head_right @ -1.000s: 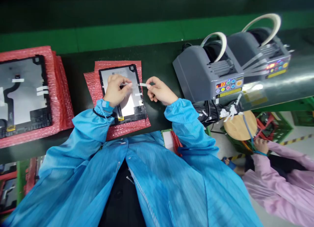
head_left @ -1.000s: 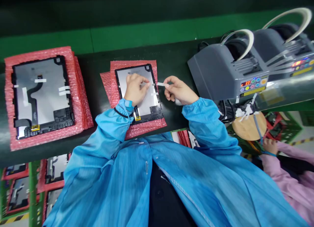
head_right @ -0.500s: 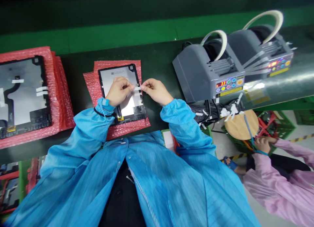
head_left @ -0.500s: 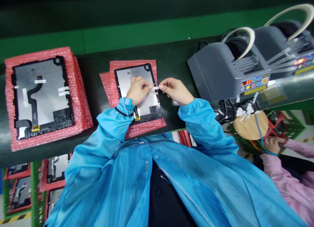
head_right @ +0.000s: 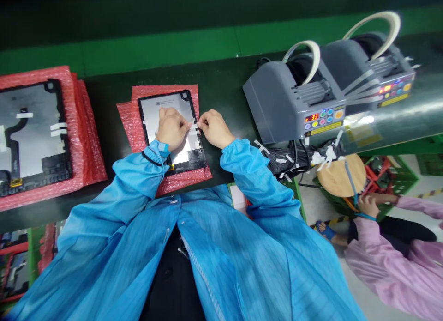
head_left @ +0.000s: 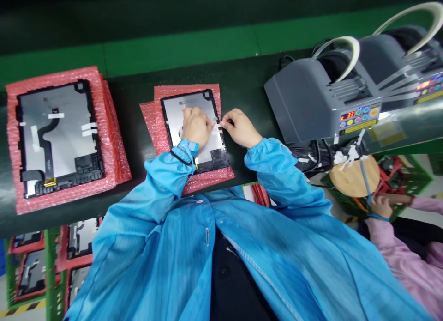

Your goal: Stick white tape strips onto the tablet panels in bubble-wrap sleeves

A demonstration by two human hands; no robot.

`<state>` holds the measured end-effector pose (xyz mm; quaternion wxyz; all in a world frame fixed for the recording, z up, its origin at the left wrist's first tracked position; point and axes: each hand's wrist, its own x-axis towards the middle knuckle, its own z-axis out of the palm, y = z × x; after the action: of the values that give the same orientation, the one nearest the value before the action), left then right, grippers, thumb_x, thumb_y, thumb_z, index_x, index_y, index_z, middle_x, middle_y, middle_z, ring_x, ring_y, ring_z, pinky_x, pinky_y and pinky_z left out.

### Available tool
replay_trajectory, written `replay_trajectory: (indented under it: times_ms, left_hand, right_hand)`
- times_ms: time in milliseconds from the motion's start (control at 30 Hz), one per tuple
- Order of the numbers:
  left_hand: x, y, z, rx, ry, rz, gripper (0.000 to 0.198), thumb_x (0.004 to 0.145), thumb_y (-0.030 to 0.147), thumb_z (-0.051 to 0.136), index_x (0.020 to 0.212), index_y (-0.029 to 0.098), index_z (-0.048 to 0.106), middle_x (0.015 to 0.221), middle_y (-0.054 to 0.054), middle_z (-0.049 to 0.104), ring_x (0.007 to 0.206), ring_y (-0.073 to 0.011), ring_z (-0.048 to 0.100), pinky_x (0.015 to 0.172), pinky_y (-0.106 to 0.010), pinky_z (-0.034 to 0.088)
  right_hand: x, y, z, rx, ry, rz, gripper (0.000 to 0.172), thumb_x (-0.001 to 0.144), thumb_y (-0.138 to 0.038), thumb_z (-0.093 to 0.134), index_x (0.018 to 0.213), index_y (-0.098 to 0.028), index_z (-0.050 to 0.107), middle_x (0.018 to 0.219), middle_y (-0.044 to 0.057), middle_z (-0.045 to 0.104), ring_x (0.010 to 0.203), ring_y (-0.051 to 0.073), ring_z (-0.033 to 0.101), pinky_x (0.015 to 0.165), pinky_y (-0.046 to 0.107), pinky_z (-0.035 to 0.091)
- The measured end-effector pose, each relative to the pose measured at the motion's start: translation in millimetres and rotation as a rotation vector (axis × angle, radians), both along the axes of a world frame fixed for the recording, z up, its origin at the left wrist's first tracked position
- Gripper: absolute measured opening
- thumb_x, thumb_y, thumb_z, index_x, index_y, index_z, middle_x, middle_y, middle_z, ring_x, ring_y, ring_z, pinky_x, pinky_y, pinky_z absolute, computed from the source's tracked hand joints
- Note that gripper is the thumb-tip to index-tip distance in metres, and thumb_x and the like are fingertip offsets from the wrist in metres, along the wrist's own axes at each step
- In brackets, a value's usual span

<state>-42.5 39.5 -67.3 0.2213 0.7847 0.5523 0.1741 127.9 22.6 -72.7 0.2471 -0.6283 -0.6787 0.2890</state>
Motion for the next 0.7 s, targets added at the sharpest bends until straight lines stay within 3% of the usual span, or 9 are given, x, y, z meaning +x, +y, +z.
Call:
replay_trajectory:
  times_ms: [333,500,600,700]
  left_hand:
    - [-0.9,-3.2,-3.2,0.035,0.002,-0.025,0.018,0.092,0.026,0.059,0.081,0.017,0.071,0.106,-0.011,0.066,0.123,-0.0333,0.054,0.128,-0.064,0.016]
    - [-2.0,-4.3,-0.5,0.032,0.026,-0.009,0.015,0.088,0.025,0.061,0.078,0.017,0.070,0.108,-0.012,0.066,0.125,-0.0359,0.053,0.128,-0.064,0.016]
    - [-7.4,-2.9,1.0,0.053,0.010,0.018,0.011,0.087,0.023,0.060,0.082,0.019,0.070,0.106,-0.011,0.067,0.123,-0.0348,0.055,0.128,-0.064,0.016]
    - [-11.7,-2.1,1.9,0.081,-0.012,0.019,0.009,0.089,0.024,0.061,0.090,0.020,0.069,0.108,-0.009,0.067,0.123,-0.0328,0.055,0.127,-0.066,0.016]
  right_hand:
    - [0.0,0.1,-4.3,0.034,-0.036,0.016,0.013,0.084,-0.014,0.061,0.073,-0.020,0.059,0.085,0.007,0.060,0.094,0.024,0.057,0.094,0.043,0.046]
    - [2.5,-1.8,-4.5,0.023,-0.038,-0.074,0.011,0.081,-0.019,0.069,0.071,-0.019,0.063,0.083,0.006,0.059,0.089,0.022,0.057,0.092,0.042,0.048]
    - [5.9,-11.6,-3.4,0.059,-0.019,-0.144,0.008,0.084,-0.025,0.066,0.081,-0.019,0.070,0.083,0.006,0.061,0.085,0.022,0.057,0.088,0.042,0.050]
    - [1.7,-28.6,-5.0,0.153,-0.037,-0.111,0.027,0.092,-0.021,0.050,0.102,-0.018,0.075,0.094,0.010,0.066,0.094,0.025,0.059,0.095,0.044,0.049]
